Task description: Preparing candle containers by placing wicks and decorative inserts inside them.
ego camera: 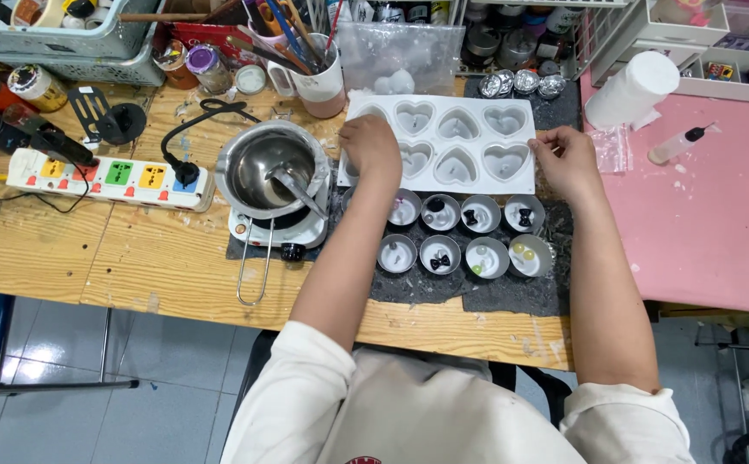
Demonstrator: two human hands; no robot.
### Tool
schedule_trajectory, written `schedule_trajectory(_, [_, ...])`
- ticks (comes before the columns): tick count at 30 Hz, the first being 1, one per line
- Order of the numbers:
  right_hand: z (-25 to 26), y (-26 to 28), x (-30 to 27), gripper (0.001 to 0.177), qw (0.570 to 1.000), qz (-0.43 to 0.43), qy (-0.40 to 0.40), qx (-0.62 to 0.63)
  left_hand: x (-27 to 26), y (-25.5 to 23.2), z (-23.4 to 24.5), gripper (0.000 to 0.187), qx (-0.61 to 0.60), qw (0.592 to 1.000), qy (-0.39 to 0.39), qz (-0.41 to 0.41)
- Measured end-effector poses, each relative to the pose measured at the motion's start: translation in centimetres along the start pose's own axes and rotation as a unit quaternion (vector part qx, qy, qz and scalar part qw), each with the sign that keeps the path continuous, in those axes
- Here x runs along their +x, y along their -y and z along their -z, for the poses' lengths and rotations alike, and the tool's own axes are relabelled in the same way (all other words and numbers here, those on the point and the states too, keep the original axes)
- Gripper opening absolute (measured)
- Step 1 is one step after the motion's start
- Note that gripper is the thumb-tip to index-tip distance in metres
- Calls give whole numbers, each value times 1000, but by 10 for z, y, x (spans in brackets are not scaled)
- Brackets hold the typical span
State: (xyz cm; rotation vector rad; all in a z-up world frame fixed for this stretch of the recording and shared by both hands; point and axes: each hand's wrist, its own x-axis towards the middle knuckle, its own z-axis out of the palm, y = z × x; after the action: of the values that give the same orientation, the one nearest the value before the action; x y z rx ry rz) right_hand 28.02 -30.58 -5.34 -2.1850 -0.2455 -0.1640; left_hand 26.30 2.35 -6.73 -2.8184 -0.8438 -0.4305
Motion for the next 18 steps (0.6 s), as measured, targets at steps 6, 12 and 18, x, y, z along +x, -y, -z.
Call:
schedule_trajectory(6, [-6, -14, 1, 18, 999, 5, -2, 34, 29, -6, -20, 29, 10, 995, 63, 77])
schedule_trajectory(12, [-4, 0, -3, 19, 998, -4, 1, 55, 24, 5, 6, 19, 36, 998, 19, 58])
schedule_trajectory(18, [1, 13, -6, 17, 998, -10, -5, 64, 34, 14, -9, 16, -4, 995, -85, 43])
